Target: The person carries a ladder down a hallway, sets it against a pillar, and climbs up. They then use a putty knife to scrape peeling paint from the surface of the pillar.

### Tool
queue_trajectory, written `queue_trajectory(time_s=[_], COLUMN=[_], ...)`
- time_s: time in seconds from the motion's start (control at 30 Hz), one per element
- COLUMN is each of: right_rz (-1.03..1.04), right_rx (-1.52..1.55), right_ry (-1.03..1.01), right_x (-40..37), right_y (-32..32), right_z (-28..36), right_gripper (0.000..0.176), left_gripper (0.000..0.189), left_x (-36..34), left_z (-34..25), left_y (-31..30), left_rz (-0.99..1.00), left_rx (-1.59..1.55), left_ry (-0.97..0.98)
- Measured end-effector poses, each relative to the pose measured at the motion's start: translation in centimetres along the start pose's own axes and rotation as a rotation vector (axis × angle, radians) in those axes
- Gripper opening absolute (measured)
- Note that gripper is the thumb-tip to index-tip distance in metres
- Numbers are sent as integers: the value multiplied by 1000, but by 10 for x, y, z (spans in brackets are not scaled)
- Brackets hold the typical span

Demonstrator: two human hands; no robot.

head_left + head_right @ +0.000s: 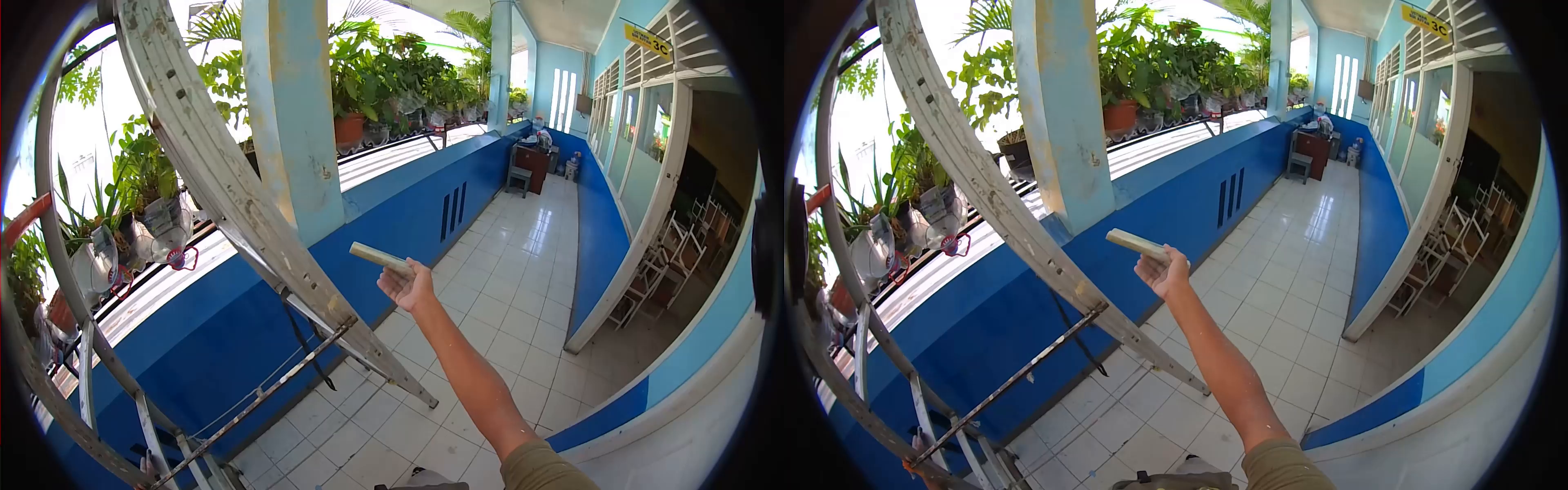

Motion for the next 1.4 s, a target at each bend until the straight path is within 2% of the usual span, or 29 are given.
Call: queue_trajectory(time_s=[0.07,0.1,0.17,0.2,0.3,0.37,0.4,0.47,0.6,0.63,0.7,0.73,0.8,0.87,0.9,0.97,1.0,1.1,1.23,1.4], right_rz=[178,179,274,268,357,403,408,563,576,575,598,538,513,472,474,435,460,421,340,342], right_rx=[-170,-174,-238,-233,-276,-272,-256,-214,-199,-191,-228,-324,-470,-420,-416,-192,-176,-46,27,-55], right_ry=[211,223,427,441,722,841,835,1005,1128,1134,882,745,521,505,524,716,847,1005,1093,1078], right_x=[9,14,18,19,25,29,38,50,59,65,77,69,82,106,112,107,100,110,119,126], right_y=[-2,-3,2,4,5,1,-6,-17,-19,-19,-21,-8,-12,-34,-45,-60,-65,-76,-86,-80], right_z=[-19,-27,-47,-57,-87,-108,-119,-146,-173,-179,-194,-181,-171,-169,-172,-178,-177,-192,-203,-177], right_gripper=[58,58,72,72,82,78,78,70,61,61,57,49,48,45,45,46,47,48,41,37], left_gripper=[71,71,70,69,68,67,66,66,64,63,62,62,61,60,60,59,58,57,55,53], left_x=[-4,-7,-9,-10,-9,-5,-1,6,20,20,25,27,23,17,16,12,10,2,-8,-24], left_z=[-13,-17,-27,-31,-46,-56,-60,-67,-76,-83,-70,-71,-65,-61,-60,-57,-55,-50,-42,-17], left_y=[2,3,7,7,12,18,22,26,32,29,27,23,12,6,4,-3,-4,-11,-20,-34], left_rz=[2,9,21,30,59,78,85,107,163,178,210,230,267,310,327,357,373,414,464,564], left_rx=[0,-1,6,11,14,9,8,0,-17,-21,-28,-29,-40,-57,-65,-83,-92,-112,-138,-191], left_ry=[-20,-34,-58,-67,-86,-100,-105,-114,-145,-153,-165,-174,-203,-231,-245,-274,-289,-336,-393,-453])
Point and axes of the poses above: each hand's wrist, its own x-axis towards the middle knuckle, its own y-axis out of the palm, z = x × y, the point moved 2 cm from there along x, towards the middle knuckle, and after that the axes turned 12 degrees about x, right-handed, at the moved point
